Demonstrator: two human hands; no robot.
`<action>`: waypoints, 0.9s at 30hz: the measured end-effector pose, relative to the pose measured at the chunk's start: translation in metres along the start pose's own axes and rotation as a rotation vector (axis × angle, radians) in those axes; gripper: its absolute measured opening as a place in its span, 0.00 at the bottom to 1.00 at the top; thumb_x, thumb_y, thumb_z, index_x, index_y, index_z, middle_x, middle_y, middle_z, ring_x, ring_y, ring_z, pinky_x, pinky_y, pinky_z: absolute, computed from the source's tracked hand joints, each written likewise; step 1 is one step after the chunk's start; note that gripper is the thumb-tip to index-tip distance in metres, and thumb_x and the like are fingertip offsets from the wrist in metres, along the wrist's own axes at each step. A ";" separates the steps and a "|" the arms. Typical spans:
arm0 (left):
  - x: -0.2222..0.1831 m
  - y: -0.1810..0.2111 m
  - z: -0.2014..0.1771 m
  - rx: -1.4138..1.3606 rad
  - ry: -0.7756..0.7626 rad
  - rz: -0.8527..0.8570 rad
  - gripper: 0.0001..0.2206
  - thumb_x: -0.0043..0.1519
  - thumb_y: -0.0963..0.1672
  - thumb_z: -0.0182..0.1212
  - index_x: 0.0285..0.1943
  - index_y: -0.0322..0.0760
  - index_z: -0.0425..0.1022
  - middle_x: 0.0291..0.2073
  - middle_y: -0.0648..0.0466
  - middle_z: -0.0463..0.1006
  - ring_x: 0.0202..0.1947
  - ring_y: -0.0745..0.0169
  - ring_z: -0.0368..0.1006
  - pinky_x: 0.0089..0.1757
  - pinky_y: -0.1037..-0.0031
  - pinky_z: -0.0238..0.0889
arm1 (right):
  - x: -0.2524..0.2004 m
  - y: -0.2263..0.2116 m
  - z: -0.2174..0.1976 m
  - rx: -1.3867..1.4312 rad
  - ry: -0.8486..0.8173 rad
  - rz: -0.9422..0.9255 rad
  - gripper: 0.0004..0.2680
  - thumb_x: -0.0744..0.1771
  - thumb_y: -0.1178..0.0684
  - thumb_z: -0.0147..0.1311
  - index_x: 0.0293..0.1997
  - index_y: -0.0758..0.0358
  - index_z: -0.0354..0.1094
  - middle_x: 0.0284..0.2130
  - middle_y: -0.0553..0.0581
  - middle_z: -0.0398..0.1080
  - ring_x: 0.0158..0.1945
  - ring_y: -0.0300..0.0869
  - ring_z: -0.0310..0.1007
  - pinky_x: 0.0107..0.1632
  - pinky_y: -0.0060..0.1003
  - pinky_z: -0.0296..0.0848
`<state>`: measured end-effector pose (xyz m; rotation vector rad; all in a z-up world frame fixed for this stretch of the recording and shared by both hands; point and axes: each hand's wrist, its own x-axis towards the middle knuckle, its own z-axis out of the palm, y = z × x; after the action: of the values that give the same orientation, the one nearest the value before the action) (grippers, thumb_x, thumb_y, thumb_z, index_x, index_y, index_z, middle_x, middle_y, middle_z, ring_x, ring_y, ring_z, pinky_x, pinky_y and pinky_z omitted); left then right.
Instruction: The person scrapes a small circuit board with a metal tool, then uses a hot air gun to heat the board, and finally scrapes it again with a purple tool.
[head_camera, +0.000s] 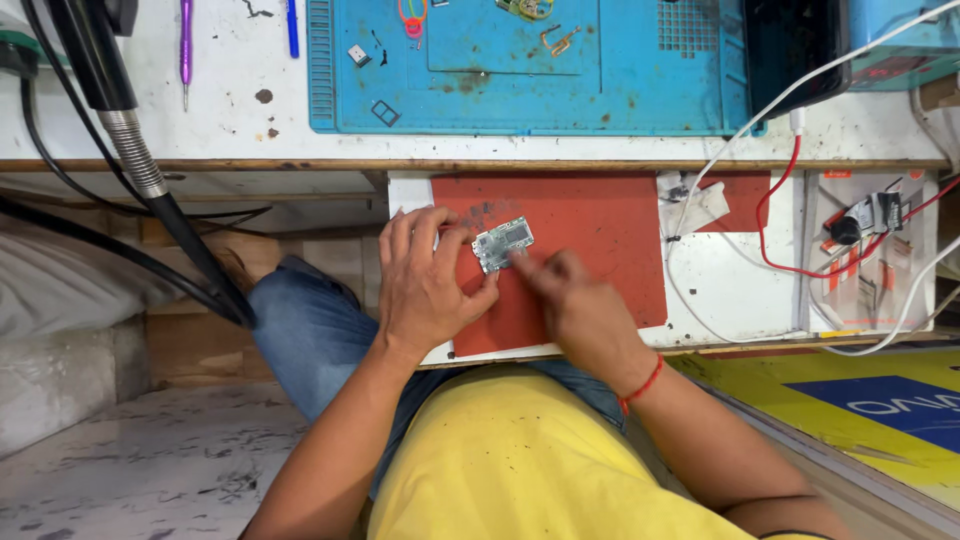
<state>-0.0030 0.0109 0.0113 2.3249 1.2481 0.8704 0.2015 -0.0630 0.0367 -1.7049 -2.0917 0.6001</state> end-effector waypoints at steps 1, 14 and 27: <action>0.000 0.000 0.002 -0.005 0.004 -0.004 0.22 0.46 0.49 0.74 0.45 0.34 0.76 0.51 0.47 0.70 0.57 0.43 0.64 0.61 0.46 0.51 | 0.001 0.000 -0.001 -0.052 -0.006 0.066 0.22 0.64 0.63 0.48 0.67 0.52 0.65 0.44 0.62 0.70 0.31 0.58 0.75 0.33 0.49 0.74; -0.006 -0.003 0.001 -0.042 0.013 -0.032 0.24 0.47 0.48 0.74 0.50 0.34 0.74 0.51 0.48 0.70 0.58 0.46 0.64 0.63 0.46 0.50 | 0.012 0.003 0.001 -0.123 -0.052 0.074 0.21 0.64 0.62 0.50 0.66 0.48 0.67 0.42 0.61 0.71 0.32 0.58 0.75 0.34 0.51 0.74; -0.013 -0.004 0.002 -0.057 0.007 -0.029 0.24 0.50 0.48 0.74 0.53 0.37 0.72 0.53 0.49 0.69 0.60 0.47 0.64 0.65 0.47 0.50 | 0.010 0.001 0.002 -0.105 -0.154 0.002 0.21 0.65 0.61 0.50 0.66 0.48 0.68 0.41 0.61 0.71 0.30 0.58 0.74 0.32 0.50 0.73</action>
<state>-0.0102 0.0021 0.0029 2.2560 1.2411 0.8937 0.1988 -0.0533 0.0346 -1.7682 -2.2654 0.6515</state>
